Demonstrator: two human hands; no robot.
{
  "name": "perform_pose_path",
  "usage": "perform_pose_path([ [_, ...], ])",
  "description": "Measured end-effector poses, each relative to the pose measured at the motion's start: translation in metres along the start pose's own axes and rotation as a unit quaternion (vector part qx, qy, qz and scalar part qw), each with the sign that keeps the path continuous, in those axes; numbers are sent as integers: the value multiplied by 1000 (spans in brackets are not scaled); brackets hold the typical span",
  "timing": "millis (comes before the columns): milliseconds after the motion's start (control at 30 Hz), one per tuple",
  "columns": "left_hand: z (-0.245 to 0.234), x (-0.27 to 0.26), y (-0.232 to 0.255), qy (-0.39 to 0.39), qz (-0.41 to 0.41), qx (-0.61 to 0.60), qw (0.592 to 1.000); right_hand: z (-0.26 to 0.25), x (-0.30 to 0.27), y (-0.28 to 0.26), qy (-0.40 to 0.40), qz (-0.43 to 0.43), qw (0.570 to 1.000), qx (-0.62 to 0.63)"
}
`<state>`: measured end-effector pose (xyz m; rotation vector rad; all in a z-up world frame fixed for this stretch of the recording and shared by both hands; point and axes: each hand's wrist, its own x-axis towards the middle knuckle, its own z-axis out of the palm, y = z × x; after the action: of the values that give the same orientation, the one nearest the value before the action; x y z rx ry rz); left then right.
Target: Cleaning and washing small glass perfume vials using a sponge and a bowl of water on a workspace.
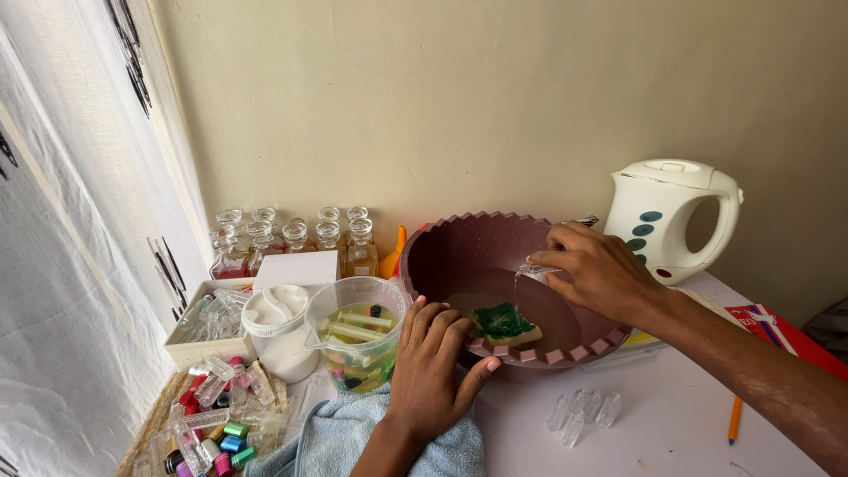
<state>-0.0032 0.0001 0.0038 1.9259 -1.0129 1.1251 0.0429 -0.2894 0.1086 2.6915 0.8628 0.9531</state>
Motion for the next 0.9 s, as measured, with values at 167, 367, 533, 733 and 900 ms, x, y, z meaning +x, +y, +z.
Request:
perform_pose_path([
  [167,1,0,0,3,0,3,1000,5,0,2,7,62,993,104],
  [367,0,0,0,6,6,0,1000,-23,10,-31,-33,358,791,496],
  [533,1,1,1,5,3,5,1000,-34,12,-42,-25,381,729,568],
  [733,1,1,0,7,5,3,1000,-38,14,-48,-31,385,712,586],
  [900,1,0,2,8,2,3,1000,-15,10,-26,-34,379,720,580],
])
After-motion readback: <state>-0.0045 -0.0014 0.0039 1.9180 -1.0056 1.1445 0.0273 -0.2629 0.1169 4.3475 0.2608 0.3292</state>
